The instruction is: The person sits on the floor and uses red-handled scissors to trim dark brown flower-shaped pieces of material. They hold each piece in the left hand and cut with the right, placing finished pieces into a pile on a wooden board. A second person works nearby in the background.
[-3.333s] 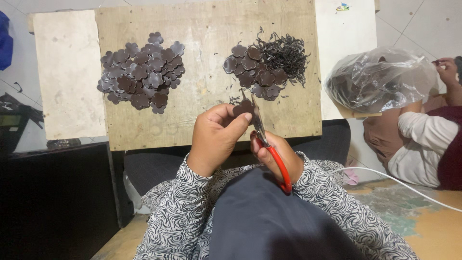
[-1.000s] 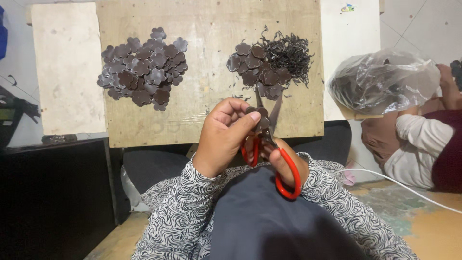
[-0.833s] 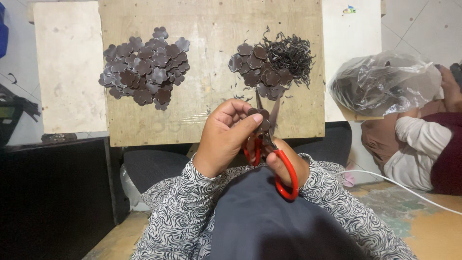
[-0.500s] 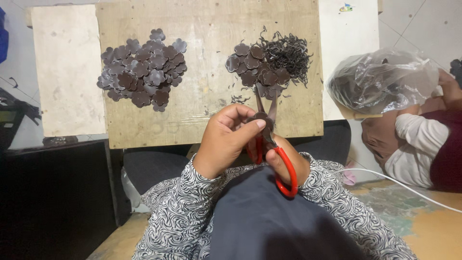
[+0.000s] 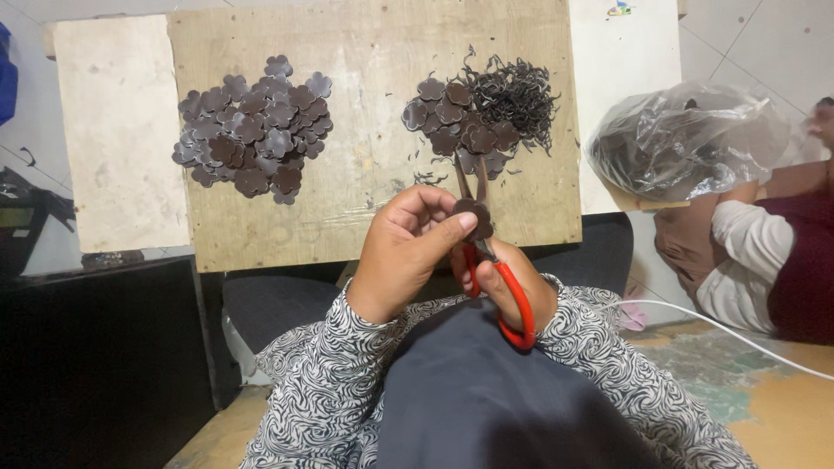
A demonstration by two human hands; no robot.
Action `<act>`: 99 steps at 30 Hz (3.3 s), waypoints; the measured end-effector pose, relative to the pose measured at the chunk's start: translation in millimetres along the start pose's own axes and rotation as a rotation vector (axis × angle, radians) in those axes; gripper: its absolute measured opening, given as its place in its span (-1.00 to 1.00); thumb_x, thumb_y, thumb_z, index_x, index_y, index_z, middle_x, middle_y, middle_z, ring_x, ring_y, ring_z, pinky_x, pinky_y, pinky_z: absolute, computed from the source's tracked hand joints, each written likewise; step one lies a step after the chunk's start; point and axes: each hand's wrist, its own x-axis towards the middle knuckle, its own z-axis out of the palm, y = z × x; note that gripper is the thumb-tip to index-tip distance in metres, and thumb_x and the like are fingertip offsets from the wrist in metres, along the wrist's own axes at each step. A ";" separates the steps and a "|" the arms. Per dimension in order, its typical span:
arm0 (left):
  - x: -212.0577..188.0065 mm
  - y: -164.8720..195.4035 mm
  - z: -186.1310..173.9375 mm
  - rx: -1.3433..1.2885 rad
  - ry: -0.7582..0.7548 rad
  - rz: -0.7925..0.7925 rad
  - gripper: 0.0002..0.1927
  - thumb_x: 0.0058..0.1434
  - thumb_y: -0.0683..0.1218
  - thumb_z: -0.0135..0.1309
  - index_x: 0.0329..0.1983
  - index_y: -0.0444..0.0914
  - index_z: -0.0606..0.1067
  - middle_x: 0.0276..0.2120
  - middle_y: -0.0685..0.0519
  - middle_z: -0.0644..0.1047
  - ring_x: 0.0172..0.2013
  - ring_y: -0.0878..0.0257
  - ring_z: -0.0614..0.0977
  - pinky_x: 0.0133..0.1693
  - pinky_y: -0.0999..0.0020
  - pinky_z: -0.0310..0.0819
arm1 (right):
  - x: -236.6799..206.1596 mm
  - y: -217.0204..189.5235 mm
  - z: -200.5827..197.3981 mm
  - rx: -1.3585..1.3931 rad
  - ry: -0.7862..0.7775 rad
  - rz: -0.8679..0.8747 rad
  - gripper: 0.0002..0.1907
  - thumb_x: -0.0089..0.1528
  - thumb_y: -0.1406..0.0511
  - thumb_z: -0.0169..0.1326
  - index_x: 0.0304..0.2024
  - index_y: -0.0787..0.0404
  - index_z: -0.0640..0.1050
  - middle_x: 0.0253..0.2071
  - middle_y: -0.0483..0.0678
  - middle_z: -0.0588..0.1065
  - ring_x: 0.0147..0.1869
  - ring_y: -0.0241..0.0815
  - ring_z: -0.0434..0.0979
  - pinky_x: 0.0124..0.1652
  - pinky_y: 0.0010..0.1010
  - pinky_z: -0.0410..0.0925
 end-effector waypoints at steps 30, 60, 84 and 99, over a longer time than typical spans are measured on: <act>4.5 -10.5 -4.6 0.072 0.100 0.027 -0.88 0.36 -0.19 0.11 -0.09 -0.30 0.44 -0.27 0.10 0.60 -0.27 0.43 0.60 -0.26 0.54 0.50 | -1.3 4.9 2.3 0.133 0.140 -0.036 -0.37 0.40 -0.21 -0.22 -0.17 0.24 0.35 -0.34 -0.13 0.32 -0.29 -0.34 0.32 -0.23 -0.49 0.33; -20.5 -0.4 -1.6 1.436 0.220 1.310 -0.76 0.28 0.00 0.42 -0.04 0.09 0.63 0.02 0.21 0.41 0.14 0.25 0.46 0.08 0.26 0.37 | -9.9 17.6 -3.3 0.106 0.145 -0.059 -0.34 0.39 -0.17 -0.09 0.08 0.30 0.41 -0.19 -0.08 0.48 -0.14 -0.30 0.46 -0.11 -0.46 0.38; -7.6 -4.1 10.2 0.315 -0.019 0.087 -0.71 0.37 -0.25 0.03 0.14 -0.41 0.53 -0.15 -0.02 0.64 -0.19 0.34 0.65 -0.10 0.46 0.60 | -11.4 15.2 -8.6 0.243 0.362 -0.015 -0.76 0.40 0.25 -0.03 -0.05 0.34 0.44 -0.28 -0.08 0.48 -0.20 -0.31 0.46 -0.15 -0.46 0.36; 7.0 -27.2 -9.0 0.071 0.067 0.029 -0.84 0.32 -0.22 0.15 -0.10 -0.38 0.47 -0.25 0.02 0.60 -0.30 0.37 0.60 -0.23 0.47 0.52 | 1.8 4.6 0.2 0.227 0.412 0.026 -0.80 0.37 0.27 0.06 -0.12 0.32 0.47 -0.28 -0.09 0.49 -0.22 -0.32 0.49 -0.18 -0.44 0.41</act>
